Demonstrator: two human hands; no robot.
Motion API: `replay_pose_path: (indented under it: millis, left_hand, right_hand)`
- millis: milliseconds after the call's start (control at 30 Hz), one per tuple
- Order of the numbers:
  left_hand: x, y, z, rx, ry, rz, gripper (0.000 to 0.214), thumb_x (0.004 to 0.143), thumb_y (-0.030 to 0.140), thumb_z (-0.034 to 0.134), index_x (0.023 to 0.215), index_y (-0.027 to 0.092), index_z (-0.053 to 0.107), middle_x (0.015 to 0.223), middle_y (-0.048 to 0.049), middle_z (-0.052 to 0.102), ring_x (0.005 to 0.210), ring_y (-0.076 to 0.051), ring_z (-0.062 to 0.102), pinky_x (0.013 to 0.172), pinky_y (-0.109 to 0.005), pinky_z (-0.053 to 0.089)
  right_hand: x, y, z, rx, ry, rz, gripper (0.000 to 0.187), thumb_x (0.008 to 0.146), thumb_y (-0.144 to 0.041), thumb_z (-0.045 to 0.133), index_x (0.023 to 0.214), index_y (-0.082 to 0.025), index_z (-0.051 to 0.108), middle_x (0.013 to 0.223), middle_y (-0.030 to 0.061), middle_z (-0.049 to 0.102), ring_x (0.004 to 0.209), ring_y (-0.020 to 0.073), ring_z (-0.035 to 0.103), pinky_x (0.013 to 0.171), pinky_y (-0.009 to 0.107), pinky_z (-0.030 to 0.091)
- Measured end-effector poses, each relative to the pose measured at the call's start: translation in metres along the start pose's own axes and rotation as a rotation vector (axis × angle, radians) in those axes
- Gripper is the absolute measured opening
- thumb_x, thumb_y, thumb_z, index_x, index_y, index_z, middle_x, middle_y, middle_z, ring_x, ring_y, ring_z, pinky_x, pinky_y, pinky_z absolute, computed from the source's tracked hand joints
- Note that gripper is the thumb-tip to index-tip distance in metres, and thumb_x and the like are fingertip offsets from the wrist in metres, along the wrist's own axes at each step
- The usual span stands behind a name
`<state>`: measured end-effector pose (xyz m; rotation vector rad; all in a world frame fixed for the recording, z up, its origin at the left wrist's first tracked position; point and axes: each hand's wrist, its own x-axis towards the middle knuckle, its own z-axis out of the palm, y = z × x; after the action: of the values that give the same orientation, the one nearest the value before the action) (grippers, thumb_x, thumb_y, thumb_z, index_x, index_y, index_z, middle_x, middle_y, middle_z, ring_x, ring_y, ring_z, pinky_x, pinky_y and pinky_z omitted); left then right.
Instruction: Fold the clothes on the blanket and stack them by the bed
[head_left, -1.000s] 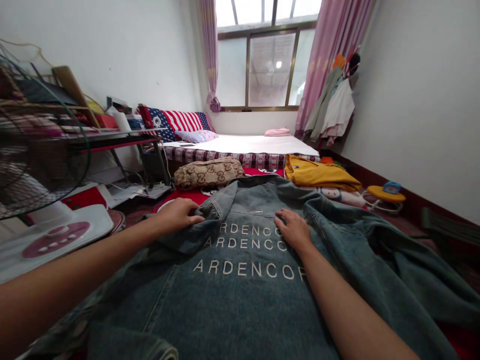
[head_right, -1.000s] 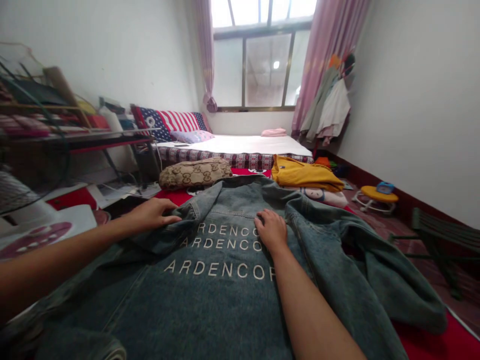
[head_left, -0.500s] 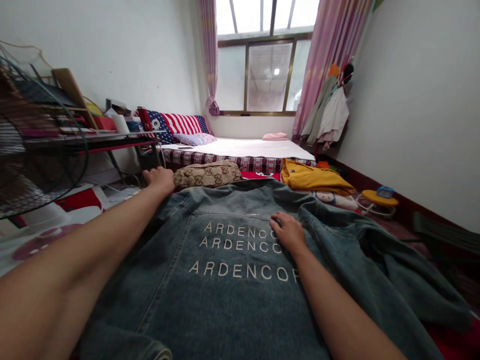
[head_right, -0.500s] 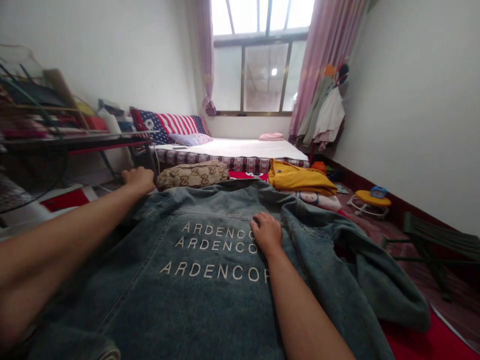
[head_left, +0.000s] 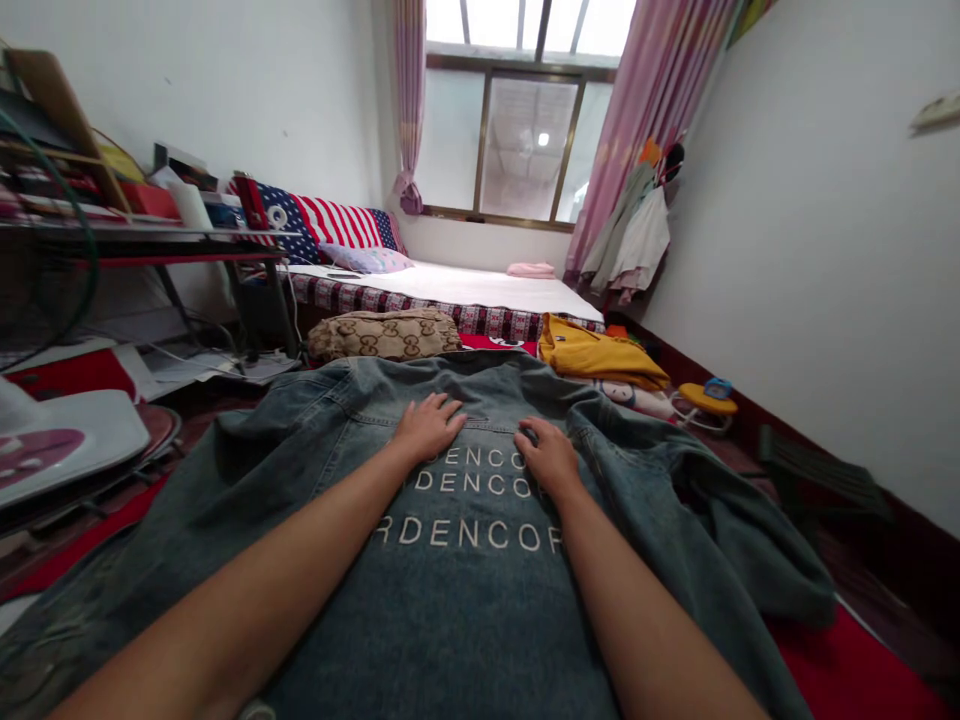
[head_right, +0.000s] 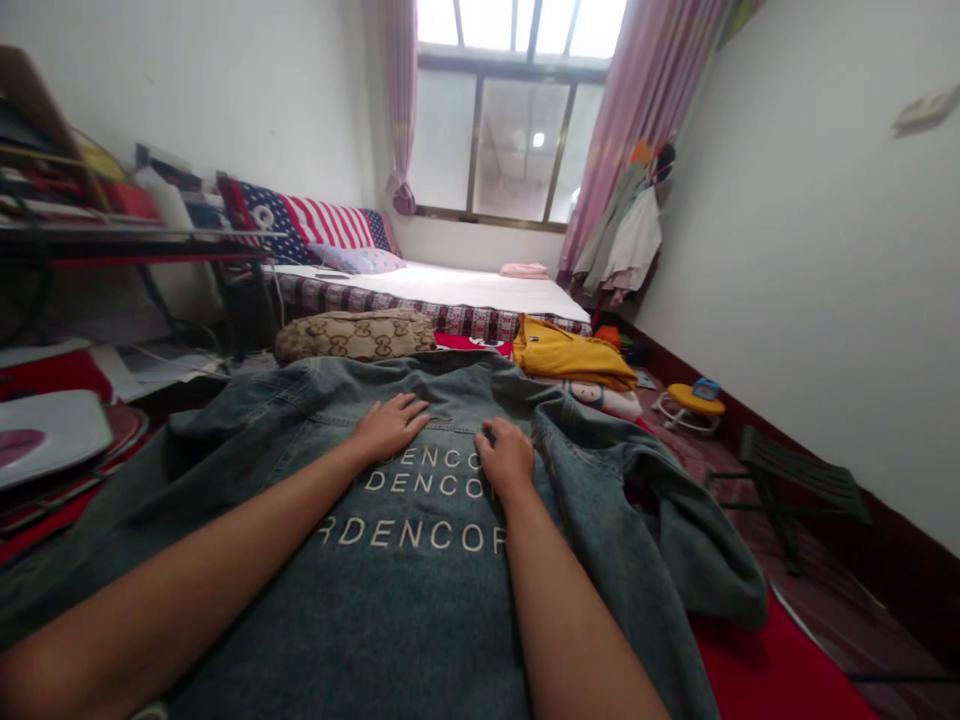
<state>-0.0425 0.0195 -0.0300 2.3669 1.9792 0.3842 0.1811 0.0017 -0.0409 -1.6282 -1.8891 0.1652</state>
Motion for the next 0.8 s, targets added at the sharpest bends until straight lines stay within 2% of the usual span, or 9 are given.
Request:
replay_pose_path:
  millis: [167,267,333,400,500,600,667,700,800]
  left_hand:
    - [0.001,-0.002,0.002,0.015,0.022,0.004,0.053,0.098,0.05,0.026,0.141,0.027,0.047,0.153,-0.0076,0.037,0.142,-0.028,0.031,0.112,-0.055,0.026]
    - [0.0,-0.001,0.002,0.022,0.038,0.008,0.053,0.098,0.049,0.027,0.14,0.026,0.048,0.152,-0.0083,0.039,0.142,-0.029,0.031,0.112,-0.054,0.027]
    - [-0.002,0.0,0.003,0.027,0.048,0.011,0.052,0.098,0.048,0.027,0.14,0.025,0.048,0.151,-0.0088,0.039,0.141,-0.029,0.032,0.111,-0.054,0.027]
    - [-0.004,0.001,0.004,0.028,0.062,0.017,0.052,0.098,0.048,0.027,0.14,0.025,0.049,0.151,-0.0093,0.04,0.141,-0.03,0.032,0.111,-0.054,0.027]
    - [-0.005,0.001,0.003,0.022,0.08,0.025,0.052,0.098,0.047,0.027,0.139,0.024,0.05,0.151,-0.0103,0.04,0.141,-0.03,0.033,0.111,-0.054,0.027]
    - [-0.006,0.001,0.002,0.013,0.079,0.025,0.052,0.098,0.047,0.028,0.139,0.025,0.05,0.151,-0.0107,0.04,0.141,-0.031,0.033,0.111,-0.054,0.027]
    - [-0.006,0.001,0.001,0.002,0.073,0.025,0.052,0.098,0.047,0.028,0.139,0.024,0.05,0.151,-0.0106,0.04,0.141,-0.031,0.032,0.111,-0.055,0.027]
    - [-0.006,0.001,0.001,-0.003,0.069,0.027,0.052,0.098,0.047,0.028,0.139,0.025,0.05,0.151,-0.0102,0.039,0.141,-0.031,0.032,0.111,-0.055,0.026]
    - [-0.005,0.001,0.002,-0.014,0.061,0.041,0.051,0.097,0.048,0.029,0.139,0.027,0.05,0.153,-0.0072,0.037,0.142,-0.032,0.03,0.111,-0.057,0.025]
  right_hand:
    - [0.003,0.003,0.003,0.204,0.096,0.041,0.031,0.082,-0.024,0.059,0.111,-0.017,0.068,0.117,0.0091,0.069,0.109,0.0226,0.063,0.099,0.035,0.045]
    - [0.011,0.007,-0.007,0.297,0.236,0.063,0.031,0.081,-0.019,0.054,0.108,-0.013,0.068,0.114,0.0126,0.069,0.105,0.0216,0.064,0.096,0.033,0.047]
    - [0.018,0.011,-0.021,0.206,0.359,0.034,0.029,0.08,-0.016,0.051,0.102,-0.013,0.069,0.117,0.0137,0.066,0.112,0.0228,0.06,0.101,0.036,0.044]
    - [0.027,0.016,-0.037,0.025,0.43,0.006,0.028,0.081,-0.015,0.049,0.101,-0.016,0.07,0.124,0.0123,0.063,0.119,0.0249,0.054,0.105,0.039,0.038]
    - [0.043,0.026,-0.055,-0.269,0.38,0.066,0.037,0.086,-0.023,0.052,0.12,-0.016,0.062,0.134,0.014,0.056,0.125,0.0295,0.047,0.105,0.045,0.035]
    - [0.058,0.038,-0.066,-0.452,0.117,0.21,0.056,0.087,-0.04,0.056,0.134,-0.01,0.051,0.131,0.0215,0.057,0.121,0.0334,0.052,0.096,0.045,0.041]
    - [0.067,0.045,-0.073,-0.514,-0.051,0.199,0.049,0.088,-0.045,0.053,0.124,-0.013,0.061,0.119,0.019,0.065,0.111,0.0322,0.06,0.088,0.04,0.045]
    - [0.071,0.049,-0.077,-0.54,-0.062,0.163,0.043,0.089,-0.045,0.051,0.116,-0.016,0.066,0.113,0.0166,0.068,0.107,0.031,0.062,0.085,0.038,0.046]
    - [0.079,0.059,-0.088,-0.608,0.105,0.128,0.037,0.09,-0.043,0.047,0.106,-0.019,0.071,0.107,0.0136,0.07,0.101,0.0292,0.064,0.079,0.036,0.046]
